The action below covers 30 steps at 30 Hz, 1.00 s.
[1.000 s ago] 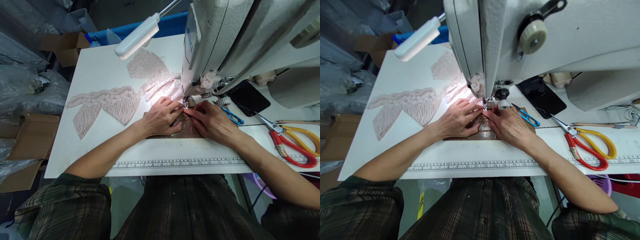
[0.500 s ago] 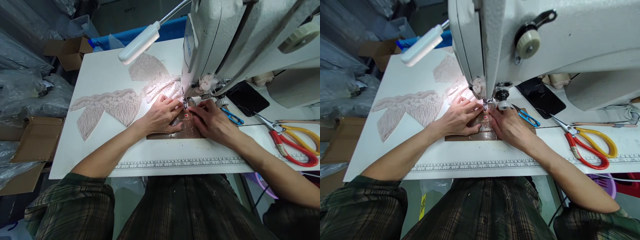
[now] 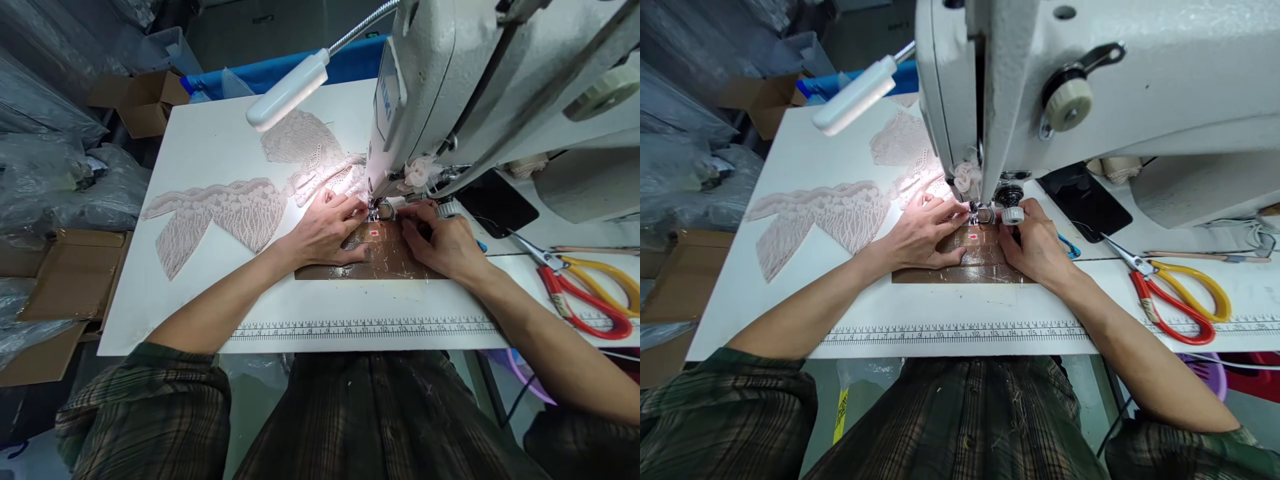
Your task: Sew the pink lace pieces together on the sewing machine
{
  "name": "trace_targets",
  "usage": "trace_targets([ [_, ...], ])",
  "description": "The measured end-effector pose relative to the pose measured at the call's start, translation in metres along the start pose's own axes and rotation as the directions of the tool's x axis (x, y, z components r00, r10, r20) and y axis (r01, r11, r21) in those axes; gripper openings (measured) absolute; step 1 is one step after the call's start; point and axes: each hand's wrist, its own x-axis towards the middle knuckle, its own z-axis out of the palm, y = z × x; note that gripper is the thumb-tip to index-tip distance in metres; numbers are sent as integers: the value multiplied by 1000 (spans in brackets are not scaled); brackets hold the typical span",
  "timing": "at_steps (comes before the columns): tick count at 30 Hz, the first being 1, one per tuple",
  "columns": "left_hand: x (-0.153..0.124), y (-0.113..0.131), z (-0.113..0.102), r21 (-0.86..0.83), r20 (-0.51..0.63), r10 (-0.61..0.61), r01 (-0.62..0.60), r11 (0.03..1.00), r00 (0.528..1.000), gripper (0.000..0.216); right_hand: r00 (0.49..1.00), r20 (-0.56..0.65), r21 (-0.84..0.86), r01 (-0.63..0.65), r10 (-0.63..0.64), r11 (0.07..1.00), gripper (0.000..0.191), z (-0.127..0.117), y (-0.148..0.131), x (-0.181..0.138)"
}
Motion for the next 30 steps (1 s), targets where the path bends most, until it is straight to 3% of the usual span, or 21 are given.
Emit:
trace_targets([
  [30,-2,2,2,-85,-23,-52,49,995,998,47,999,18,69,-41,40,997,32,-9,-7,-1],
])
